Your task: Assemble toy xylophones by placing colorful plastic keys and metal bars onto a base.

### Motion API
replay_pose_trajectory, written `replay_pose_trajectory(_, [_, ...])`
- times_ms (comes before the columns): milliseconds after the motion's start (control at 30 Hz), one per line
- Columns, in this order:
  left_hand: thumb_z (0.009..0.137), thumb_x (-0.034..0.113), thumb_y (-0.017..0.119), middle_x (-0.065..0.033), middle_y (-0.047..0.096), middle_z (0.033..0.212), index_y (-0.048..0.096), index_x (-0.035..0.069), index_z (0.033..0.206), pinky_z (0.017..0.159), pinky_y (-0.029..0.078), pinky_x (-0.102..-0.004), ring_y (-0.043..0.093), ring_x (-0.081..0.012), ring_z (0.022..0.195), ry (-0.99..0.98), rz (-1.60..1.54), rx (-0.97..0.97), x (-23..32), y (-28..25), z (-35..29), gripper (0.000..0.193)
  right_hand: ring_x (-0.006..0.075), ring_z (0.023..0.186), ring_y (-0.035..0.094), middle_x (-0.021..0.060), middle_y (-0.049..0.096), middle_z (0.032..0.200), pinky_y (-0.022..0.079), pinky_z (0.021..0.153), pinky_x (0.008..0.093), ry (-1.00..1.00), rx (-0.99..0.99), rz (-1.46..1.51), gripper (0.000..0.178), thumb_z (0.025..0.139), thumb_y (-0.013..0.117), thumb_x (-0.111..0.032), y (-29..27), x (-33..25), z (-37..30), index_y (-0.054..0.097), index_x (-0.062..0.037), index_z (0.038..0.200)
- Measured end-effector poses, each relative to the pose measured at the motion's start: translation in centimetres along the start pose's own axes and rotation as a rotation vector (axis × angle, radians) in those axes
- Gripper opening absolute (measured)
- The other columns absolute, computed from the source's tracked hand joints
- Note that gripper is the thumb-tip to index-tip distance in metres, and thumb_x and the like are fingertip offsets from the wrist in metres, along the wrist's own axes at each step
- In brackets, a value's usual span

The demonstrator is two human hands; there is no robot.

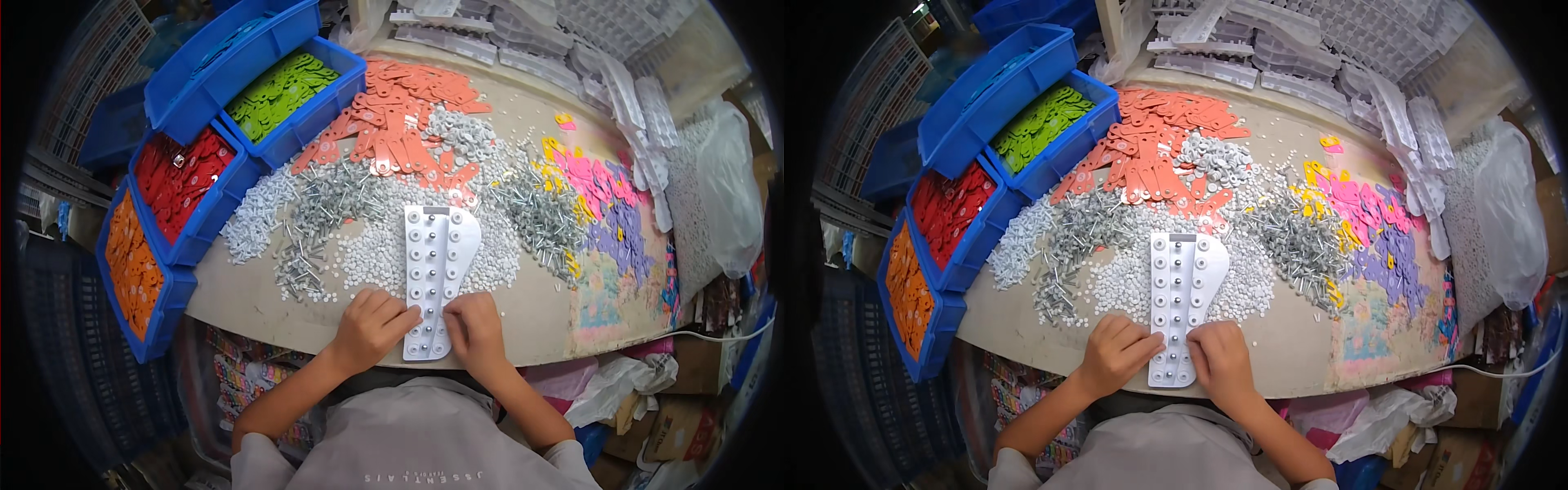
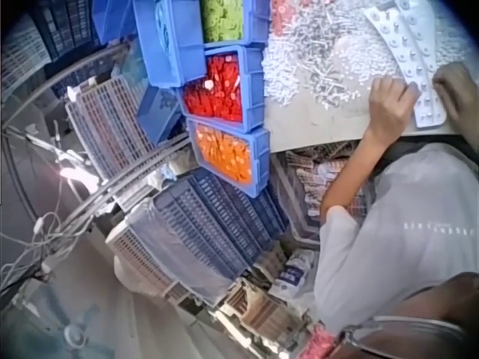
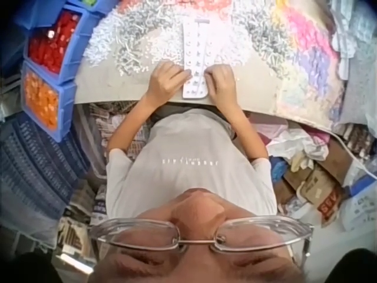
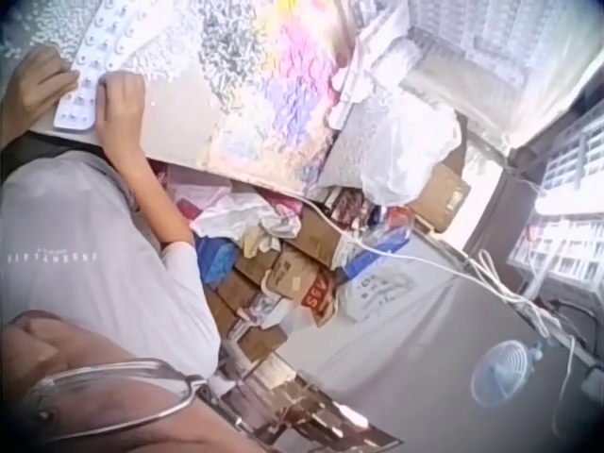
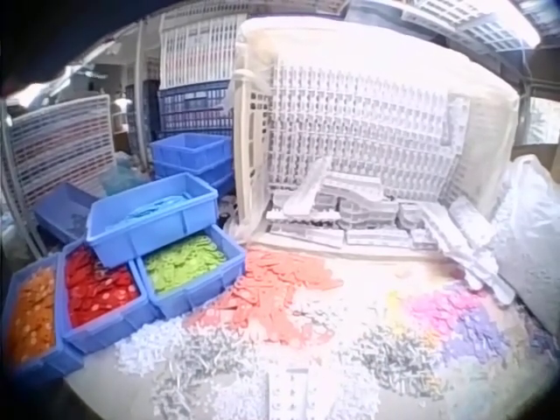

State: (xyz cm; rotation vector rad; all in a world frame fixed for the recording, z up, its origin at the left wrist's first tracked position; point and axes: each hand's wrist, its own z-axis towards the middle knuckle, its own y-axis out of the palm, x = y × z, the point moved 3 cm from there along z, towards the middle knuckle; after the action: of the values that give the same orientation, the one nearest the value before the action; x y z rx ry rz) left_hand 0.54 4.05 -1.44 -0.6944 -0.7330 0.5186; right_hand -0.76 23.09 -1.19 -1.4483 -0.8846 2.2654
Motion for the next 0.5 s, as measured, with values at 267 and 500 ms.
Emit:
replay_pose_trajectory(267, [0.082,0.018,0.076,-0.0067,0.061,0.079,0.070,0.004,0.092,0.073,0.043,-0.0391,0.057,-0.0256,0.077,-0.138,-0.200,-0.070,-3.8,-1.0,5.1,0.018,0.0293,0.083,0.057,0.0101,0.058,0.087,0.047,0.071,0.0390,-0.125,0.104,-0.120,0.021,0.073,0.075,0.005,0.6,0.6,-0.7,0.067,-0.0013,0.093])
replay_pose_trajectory(500, [0.087,0.014,0.068,-0.0079,0.067,0.087,0.072,0.005,0.094,0.082,0.045,-0.0405,0.061,-0.0276,0.090,-0.146,0.025,0.058,-12.3,3.2,15.1,0.012,0.0281,0.088,0.055,0.0077,0.059,0.093,0.046,0.073,0.0374,-0.191,0.107,-0.236,0.029,0.072,0.077,0.001,0.4,0.4,-1.1,0.071,-0.0035,0.101])
